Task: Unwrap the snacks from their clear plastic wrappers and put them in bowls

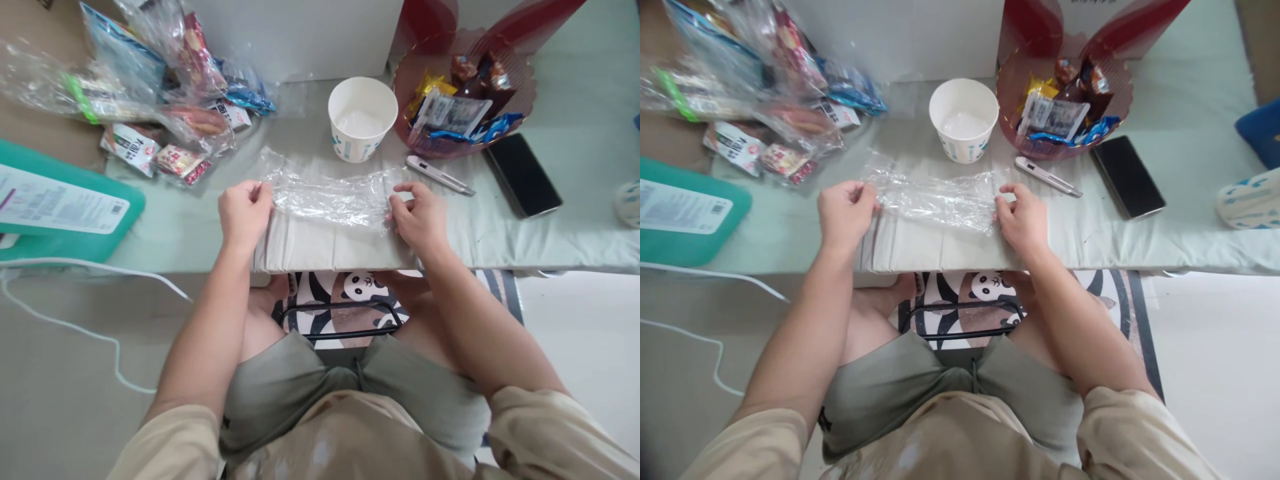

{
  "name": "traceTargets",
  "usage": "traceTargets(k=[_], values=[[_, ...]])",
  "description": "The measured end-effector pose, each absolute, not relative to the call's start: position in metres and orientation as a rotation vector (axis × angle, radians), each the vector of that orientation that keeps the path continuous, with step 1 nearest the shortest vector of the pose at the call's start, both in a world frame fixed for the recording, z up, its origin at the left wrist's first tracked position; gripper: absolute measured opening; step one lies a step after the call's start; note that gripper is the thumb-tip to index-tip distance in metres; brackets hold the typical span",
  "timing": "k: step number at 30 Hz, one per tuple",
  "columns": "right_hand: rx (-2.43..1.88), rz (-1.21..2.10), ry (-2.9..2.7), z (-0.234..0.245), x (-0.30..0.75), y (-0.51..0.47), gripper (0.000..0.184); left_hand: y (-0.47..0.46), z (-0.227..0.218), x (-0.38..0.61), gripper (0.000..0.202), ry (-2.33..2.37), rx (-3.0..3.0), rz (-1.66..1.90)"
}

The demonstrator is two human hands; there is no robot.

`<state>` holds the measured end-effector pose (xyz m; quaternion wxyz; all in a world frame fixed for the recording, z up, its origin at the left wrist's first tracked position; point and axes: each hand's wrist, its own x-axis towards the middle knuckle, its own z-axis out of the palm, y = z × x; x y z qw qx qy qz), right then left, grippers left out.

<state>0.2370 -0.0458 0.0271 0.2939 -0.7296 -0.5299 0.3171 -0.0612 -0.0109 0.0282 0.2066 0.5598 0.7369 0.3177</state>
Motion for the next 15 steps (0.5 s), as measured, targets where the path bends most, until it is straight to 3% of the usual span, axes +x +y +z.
traceTargets(k=[5,10,15], values=[[-2.086,0.652,-1.666,0.025,0.238,-0.041,0.046,0.005,0.019,-0.062,0.016,2.097,1.644,1.034],[-2.118,0.489,-1.785,0.025,0.236,-0.061,0.078,0.008,0.016,-0.058,0.023,1.890,1.532,1.081],[-1.913,0.470,-1.942,0.034,0.243,-0.096,0.085,0.004,0.018,-0.049,0.026,1.650,1.274,1.187]])
